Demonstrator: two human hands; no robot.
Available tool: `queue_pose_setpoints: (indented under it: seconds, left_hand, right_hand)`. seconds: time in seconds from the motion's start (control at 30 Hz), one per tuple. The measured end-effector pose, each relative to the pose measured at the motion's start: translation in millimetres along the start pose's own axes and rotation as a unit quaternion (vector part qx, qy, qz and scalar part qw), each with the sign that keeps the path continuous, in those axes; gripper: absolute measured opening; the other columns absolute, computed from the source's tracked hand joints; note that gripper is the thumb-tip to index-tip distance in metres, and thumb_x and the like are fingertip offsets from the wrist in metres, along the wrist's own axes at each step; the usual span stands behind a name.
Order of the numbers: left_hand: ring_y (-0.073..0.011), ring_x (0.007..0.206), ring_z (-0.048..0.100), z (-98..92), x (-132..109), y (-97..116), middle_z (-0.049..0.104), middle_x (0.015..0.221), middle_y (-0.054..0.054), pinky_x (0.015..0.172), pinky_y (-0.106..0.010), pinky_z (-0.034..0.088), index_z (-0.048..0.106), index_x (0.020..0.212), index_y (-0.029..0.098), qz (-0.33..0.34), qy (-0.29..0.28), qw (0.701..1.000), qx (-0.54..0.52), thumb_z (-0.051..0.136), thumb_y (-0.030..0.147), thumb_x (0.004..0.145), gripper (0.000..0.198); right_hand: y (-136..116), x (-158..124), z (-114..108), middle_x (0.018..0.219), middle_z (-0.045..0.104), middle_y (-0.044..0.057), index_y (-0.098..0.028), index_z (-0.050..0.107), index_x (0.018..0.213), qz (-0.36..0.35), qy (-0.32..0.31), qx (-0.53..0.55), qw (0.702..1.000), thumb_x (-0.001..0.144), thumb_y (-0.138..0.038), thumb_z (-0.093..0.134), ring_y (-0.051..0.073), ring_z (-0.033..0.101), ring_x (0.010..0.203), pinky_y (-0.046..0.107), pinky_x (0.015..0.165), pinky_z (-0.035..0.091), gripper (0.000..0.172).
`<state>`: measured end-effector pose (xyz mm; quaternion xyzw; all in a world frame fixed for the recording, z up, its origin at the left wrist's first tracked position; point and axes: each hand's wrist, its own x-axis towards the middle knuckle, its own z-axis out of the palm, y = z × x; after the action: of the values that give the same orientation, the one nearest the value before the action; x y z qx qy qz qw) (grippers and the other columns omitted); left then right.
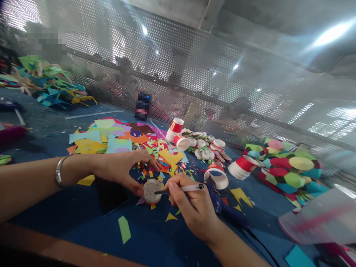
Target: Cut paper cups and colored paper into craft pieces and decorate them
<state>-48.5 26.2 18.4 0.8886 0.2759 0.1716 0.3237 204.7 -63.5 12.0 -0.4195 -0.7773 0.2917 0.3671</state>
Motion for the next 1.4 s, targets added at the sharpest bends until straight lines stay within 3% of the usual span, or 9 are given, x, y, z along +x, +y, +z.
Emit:
queue_pose_setpoints:
  seconds: [0.17, 0.43, 0.63, 1.03, 1.23, 1.4]
  left_hand:
    - [-0.0316, 0.106, 0.051, 13.5, 5, -4, 0.060, 0.113, -0.009, 0.090, -0.039, 0.040, 0.064, 0.119, 0.025, 0.026, -0.004, 1.000, 0.013, 0.085, 0.061, 0.052, 0.079]
    - [-0.0247, 0.095, 0.054, 18.8, 13, -2, 0.065, 0.100, -0.005, 0.079, -0.034, 0.041, 0.070, 0.108, 0.023, 0.020, -0.048, 0.999, 0.011, 0.082, 0.049, 0.059, 0.056]
    - [-0.0226, 0.091, 0.054, 18.6, 14, -4, 0.065, 0.098, -0.004, 0.076, -0.032, 0.040, 0.071, 0.108, 0.024, 0.009, -0.057, 0.998, 0.008, 0.083, 0.049, 0.058, 0.057]
    - [-0.0236, 0.090, 0.052, 19.4, 16, -4, 0.064, 0.094, -0.004, 0.074, -0.032, 0.039, 0.073, 0.099, 0.023, 0.016, -0.039, 0.997, 0.058, 0.084, 0.049, 0.056, 0.052]
    - [-0.0225, 0.091, 0.055, 19.9, 16, -7, 0.066, 0.098, -0.003, 0.075, -0.030, 0.041, 0.072, 0.100, 0.022, 0.016, -0.033, 0.998, 0.051, 0.086, 0.049, 0.055, 0.054]
    - [-0.0194, 0.081, 0.056, 17.1, 15, -3, 0.068, 0.087, -0.002, 0.070, -0.029, 0.040, 0.075, 0.094, 0.022, 0.018, -0.053, 0.997, 0.051, 0.085, 0.048, 0.058, 0.046]
  right_hand:
    - [0, 2, 4, 0.064, 0.058, -0.001, -0.020, 0.062, 0.089, -0.001, -0.024, -0.006, 1.000, 0.103, -0.036, 0.043, 0.010, 0.048, 0.052, 0.022, 0.045, 0.036, 0.028]
    - [1, 5, 8, 0.071, 0.063, 0.000, -0.020, 0.063, 0.095, -0.009, -0.062, 0.002, 0.998, 0.102, -0.033, 0.045, 0.011, 0.054, 0.059, 0.023, 0.053, 0.043, 0.023]
    - [2, 5, 11, 0.076, 0.064, 0.001, -0.021, 0.062, 0.096, -0.018, -0.064, -0.028, 0.997, 0.102, -0.030, 0.046, 0.012, 0.056, 0.061, 0.025, 0.055, 0.044, 0.019]
    - [-3, 10, 7, 0.084, 0.066, 0.002, -0.020, 0.062, 0.101, -0.135, -0.035, -0.163, 0.977, 0.099, -0.017, 0.048, 0.015, 0.062, 0.077, 0.028, 0.071, 0.045, 0.015]
    - [-10, 12, 4, 0.077, 0.060, 0.001, -0.018, 0.059, 0.096, -0.171, -0.049, -0.211, 0.961, 0.099, -0.013, 0.044, 0.014, 0.057, 0.070, 0.027, 0.066, 0.041, 0.015]
    - [-21, 17, 2, 0.067, 0.050, -0.001, -0.020, 0.049, 0.078, -0.146, -0.081, -0.252, 0.953, 0.100, -0.017, 0.039, 0.013, 0.047, 0.059, 0.028, 0.059, 0.035, 0.024]
